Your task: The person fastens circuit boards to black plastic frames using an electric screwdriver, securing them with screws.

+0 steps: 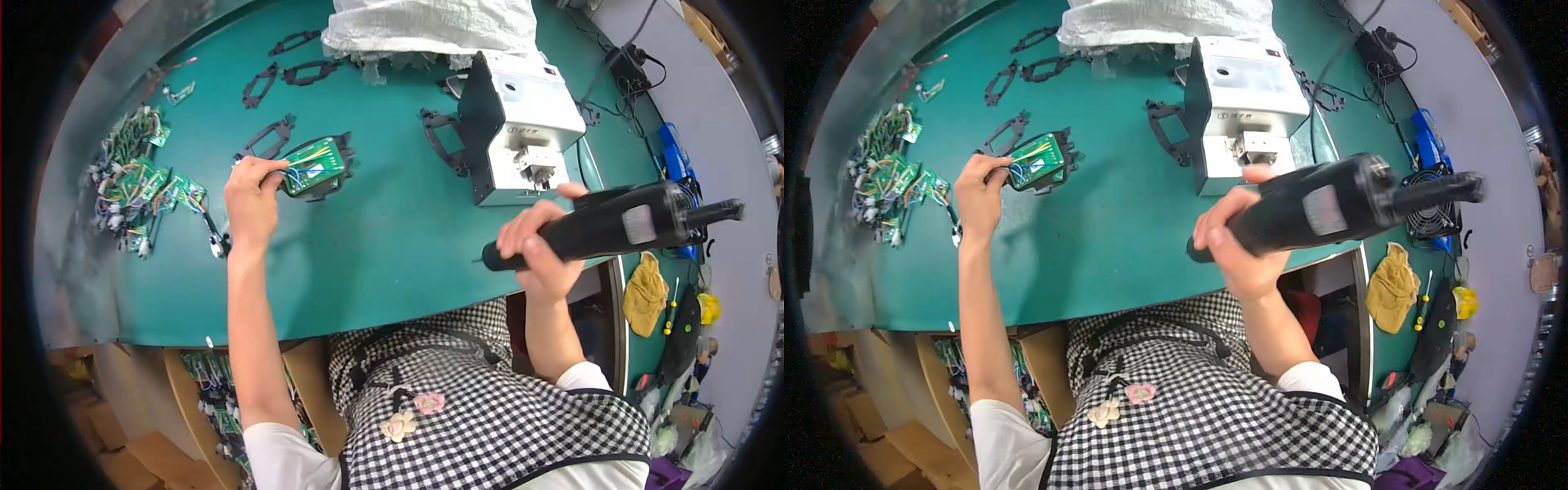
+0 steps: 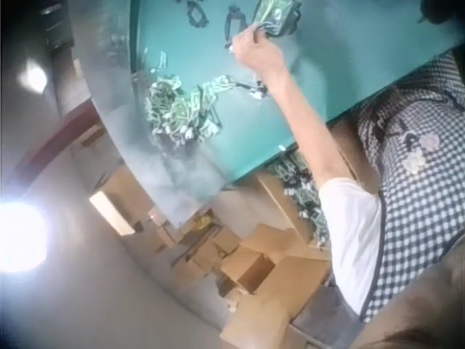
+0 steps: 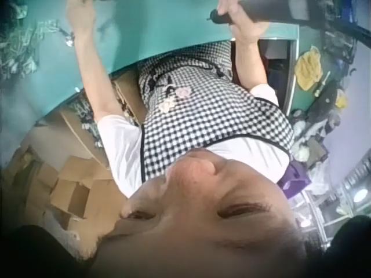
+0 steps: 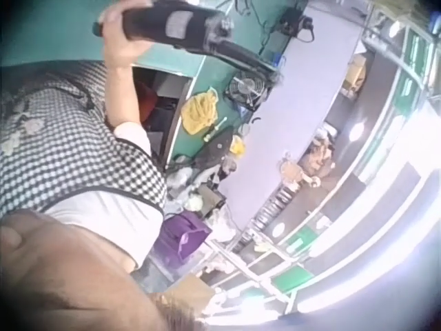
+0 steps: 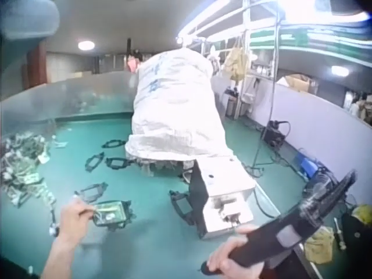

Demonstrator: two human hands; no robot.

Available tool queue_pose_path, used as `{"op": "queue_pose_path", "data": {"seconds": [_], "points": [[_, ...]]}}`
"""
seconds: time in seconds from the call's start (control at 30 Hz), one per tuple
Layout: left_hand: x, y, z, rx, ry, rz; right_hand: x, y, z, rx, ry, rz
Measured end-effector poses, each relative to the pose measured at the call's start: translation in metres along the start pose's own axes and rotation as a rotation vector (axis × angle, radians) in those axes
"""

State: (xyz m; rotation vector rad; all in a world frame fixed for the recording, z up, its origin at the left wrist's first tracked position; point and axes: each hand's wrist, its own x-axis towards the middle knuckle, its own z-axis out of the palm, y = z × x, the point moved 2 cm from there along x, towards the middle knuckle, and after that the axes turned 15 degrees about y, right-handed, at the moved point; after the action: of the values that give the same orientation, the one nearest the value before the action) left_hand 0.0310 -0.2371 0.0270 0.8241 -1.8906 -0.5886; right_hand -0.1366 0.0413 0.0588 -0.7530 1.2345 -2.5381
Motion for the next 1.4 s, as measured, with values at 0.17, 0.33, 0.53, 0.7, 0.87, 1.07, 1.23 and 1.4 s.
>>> {"op": "queue_pose_path", "data": {"seconds": [0.17, 0.33, 0.53, 0.7, 0.87, 1.07, 1.23, 1.4], "points": [[0.020, -0.020, 0.006, 0.279, -0.406, 0.138, -0.017, 0.008, -0.026, 0.058, 0.083, 0.081], [0.013, 0.067, 0.069, 0.323, -0.263, 0.180, -0.013, 0.010, -0.048, -0.050, 0.194, 0.018], [-0.041, 0.070, 0.187, 0.524, -0.198, 0.219, -0.015, 0.022, -0.043, -0.020, 0.137, 0.101], [-0.031, 0.057, 0.108, 0.328, -0.717, 0.464, -0.009, 0.016, -0.046, -0.070, 0.207, 0.040], [-0.071, 0.064, 0.051, 0.103, -0.900, 0.521, -0.012, 0.025, -0.021, -0.299, 0.243, -0.037], [0.013, -0.015, -0.027, 0.189, 0.300, -0.111, -0.027, 0.019, -0.008, -0.421, 0.188, -0.153], [0.047, -0.131, -0.096, 1.029, 0.235, -0.611, -0.017, 0.019, -0.006, -0.412, 0.215, -0.118], [0.036, -0.115, -0.129, 0.380, -0.057, -0.315, -0.014, 0.022, -0.012, -0.400, 0.293, -0.120]]}}
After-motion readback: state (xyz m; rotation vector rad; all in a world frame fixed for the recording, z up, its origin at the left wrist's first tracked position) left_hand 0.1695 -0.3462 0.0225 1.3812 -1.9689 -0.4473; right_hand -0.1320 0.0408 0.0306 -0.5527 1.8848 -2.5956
